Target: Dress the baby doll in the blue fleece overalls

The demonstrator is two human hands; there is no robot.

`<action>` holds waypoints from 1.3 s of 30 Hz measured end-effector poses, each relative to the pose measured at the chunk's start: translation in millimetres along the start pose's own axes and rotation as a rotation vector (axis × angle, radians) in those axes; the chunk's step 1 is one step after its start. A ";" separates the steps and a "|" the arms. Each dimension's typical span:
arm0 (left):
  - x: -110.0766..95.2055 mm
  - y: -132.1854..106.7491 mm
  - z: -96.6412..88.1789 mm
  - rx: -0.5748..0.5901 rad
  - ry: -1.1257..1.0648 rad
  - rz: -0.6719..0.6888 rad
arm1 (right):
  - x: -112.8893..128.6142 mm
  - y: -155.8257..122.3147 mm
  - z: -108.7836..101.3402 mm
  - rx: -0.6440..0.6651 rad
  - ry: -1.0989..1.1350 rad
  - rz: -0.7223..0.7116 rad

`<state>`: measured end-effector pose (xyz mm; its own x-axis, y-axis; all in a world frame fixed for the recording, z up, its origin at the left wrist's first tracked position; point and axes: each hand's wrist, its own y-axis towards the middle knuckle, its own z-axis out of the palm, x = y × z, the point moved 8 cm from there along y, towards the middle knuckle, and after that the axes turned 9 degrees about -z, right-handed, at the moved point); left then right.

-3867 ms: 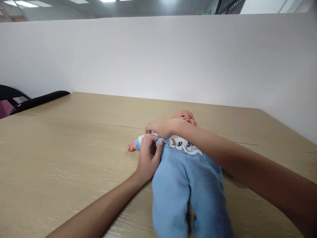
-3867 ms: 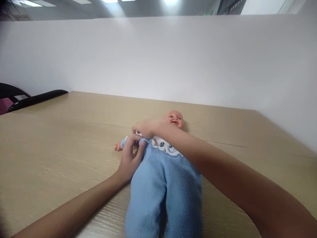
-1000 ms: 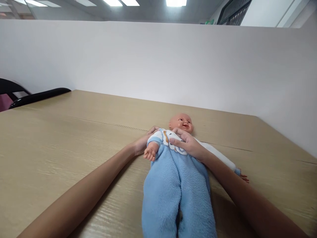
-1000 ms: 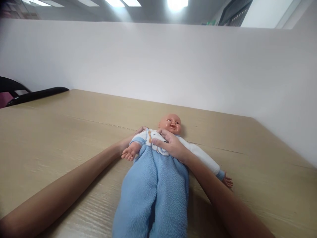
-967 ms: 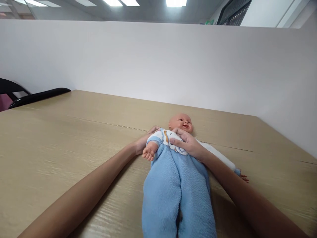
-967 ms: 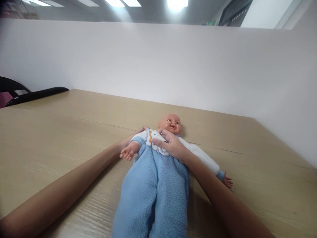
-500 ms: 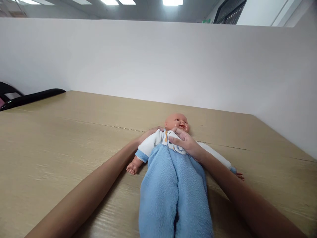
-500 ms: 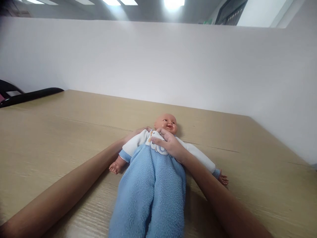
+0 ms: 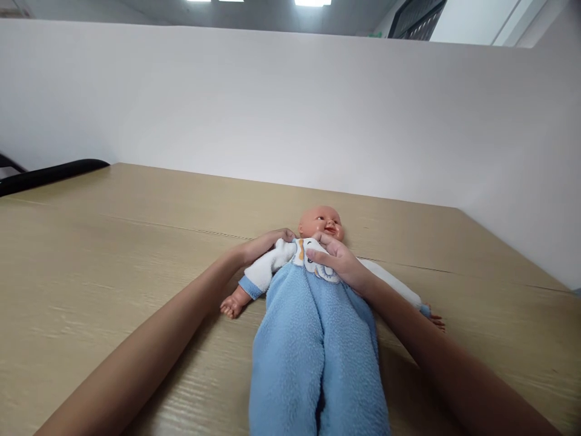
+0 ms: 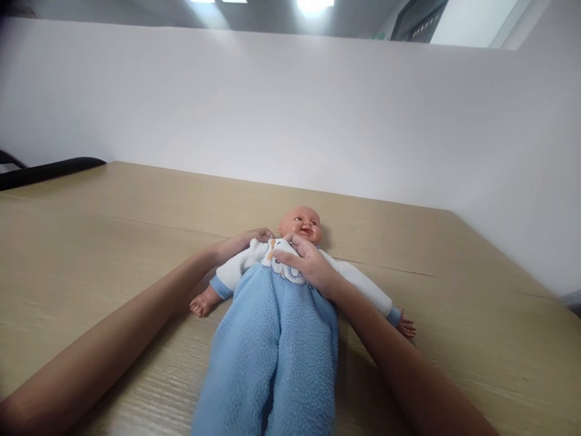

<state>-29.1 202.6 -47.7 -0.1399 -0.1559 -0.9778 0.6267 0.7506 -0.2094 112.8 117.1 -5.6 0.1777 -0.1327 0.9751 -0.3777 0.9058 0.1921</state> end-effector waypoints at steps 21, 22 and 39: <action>-27.7 -55.6 -10.6 0.093 0.671 -0.032 | 28.6 -19.0 -56.7 0.204 -0.740 0.213; -27.4 -58.8 -11.5 0.119 0.681 -0.052 | 27.0 -20.4 -60.5 0.224 -0.729 0.228; -27.9 -93.6 -68.3 -0.029 1.069 -0.467 | 45.5 -123.3 -116.2 -0.144 -1.279 0.016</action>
<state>-136.3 180.6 -0.4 -0.9353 0.1892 -0.2991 0.3283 0.7795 -0.5336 273.0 46.1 2.2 -0.8491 -0.3388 0.4052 -0.2568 0.9352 0.2440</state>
